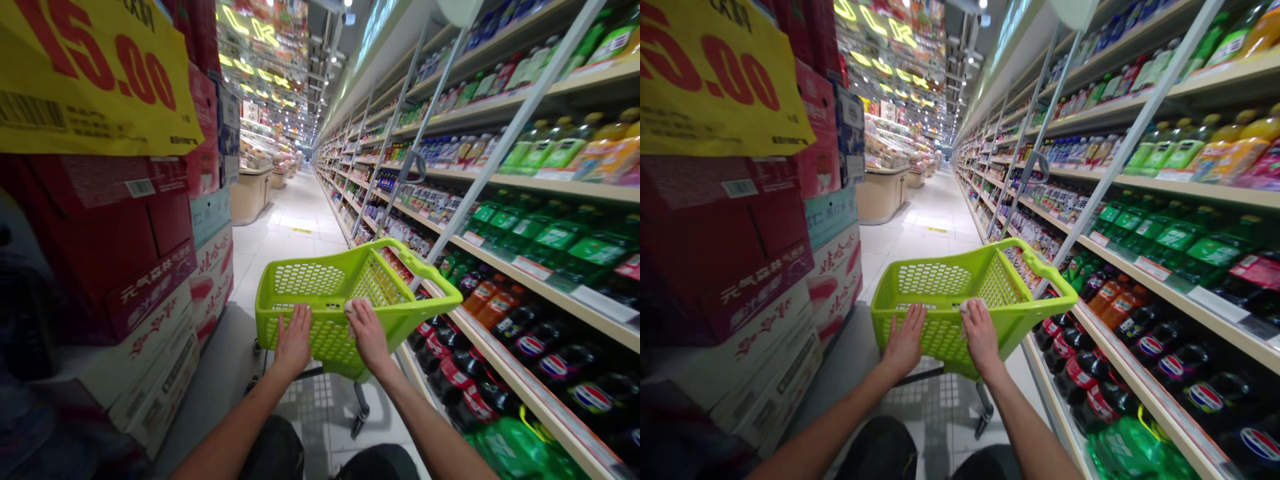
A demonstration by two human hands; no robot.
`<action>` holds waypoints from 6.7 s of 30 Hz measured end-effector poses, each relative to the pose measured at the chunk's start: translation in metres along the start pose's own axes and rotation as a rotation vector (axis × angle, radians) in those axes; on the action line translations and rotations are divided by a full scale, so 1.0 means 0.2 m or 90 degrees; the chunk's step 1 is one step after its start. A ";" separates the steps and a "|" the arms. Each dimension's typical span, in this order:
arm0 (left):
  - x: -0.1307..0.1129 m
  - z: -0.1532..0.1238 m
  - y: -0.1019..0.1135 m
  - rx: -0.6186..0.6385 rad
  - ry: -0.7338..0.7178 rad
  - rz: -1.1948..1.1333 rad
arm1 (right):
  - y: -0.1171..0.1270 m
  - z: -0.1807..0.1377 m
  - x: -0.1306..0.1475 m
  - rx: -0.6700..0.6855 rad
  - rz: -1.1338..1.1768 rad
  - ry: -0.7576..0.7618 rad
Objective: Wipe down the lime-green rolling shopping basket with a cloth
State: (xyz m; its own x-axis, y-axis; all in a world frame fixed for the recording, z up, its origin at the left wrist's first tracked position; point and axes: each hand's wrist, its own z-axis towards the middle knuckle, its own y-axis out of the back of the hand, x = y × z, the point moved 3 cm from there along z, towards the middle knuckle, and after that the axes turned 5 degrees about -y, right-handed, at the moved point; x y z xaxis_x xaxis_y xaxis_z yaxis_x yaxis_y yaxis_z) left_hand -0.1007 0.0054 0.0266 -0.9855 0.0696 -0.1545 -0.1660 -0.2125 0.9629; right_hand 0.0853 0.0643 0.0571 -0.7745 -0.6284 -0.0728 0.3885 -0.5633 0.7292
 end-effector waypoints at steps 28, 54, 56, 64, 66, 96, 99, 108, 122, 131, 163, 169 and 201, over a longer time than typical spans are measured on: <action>0.10 -0.04 -0.04 -0.026 0.059 0.003 | -0.20 0.09 0.02 0.033 0.031 -0.034; 0.01 -0.03 -0.07 0.014 -0.086 0.010 | -0.16 -0.13 0.14 -0.075 0.160 -0.050; 0.03 0.00 -0.08 0.028 -0.080 0.026 | -0.16 -0.18 0.13 -0.091 0.165 -0.069; -0.11 0.01 -0.12 0.063 -0.129 0.013 | -0.27 -0.48 0.26 -0.121 0.175 -0.021; -0.15 0.00 -0.12 0.066 -0.140 -0.002 | -0.29 -0.54 0.22 -0.096 0.161 -0.023; -0.12 0.08 -0.01 0.122 -0.169 -0.135 | -0.28 -0.53 0.29 -0.068 0.153 -0.047; -0.14 0.07 -0.02 0.135 -0.163 -0.161 | -0.35 -0.67 0.33 -0.026 0.155 -0.058; -0.18 0.07 -0.03 0.155 -0.130 -0.188 | -0.21 -0.47 0.26 -0.102 0.148 -0.027; -0.40 -0.01 -0.05 0.086 -0.233 -0.123 | -0.13 -0.69 0.01 -0.093 0.110 -0.114; -0.40 -0.01 -0.06 0.113 -0.196 -0.101 | -0.06 -0.76 -0.03 -0.112 0.116 -0.194; -0.24 -0.15 -0.06 0.104 -0.091 -0.118 | -0.01 -0.46 -0.10 -0.120 0.049 -0.091; -0.24 -0.16 -0.05 0.079 -0.036 -0.177 | -0.02 -0.48 0.10 -0.156 0.138 -0.103; -0.43 -0.15 -0.19 -0.297 -0.374 -0.096 | -0.07 -0.48 0.10 -0.060 0.238 -0.340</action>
State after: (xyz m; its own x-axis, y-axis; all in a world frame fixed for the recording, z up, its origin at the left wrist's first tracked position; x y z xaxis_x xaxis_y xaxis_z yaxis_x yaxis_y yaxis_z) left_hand -0.0115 -0.0219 -0.0029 -0.7927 0.6096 -0.0089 -0.4236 -0.5403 0.7271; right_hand 0.1125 0.0080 -0.0203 -0.7106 -0.4517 0.5395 0.7027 -0.4183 0.5755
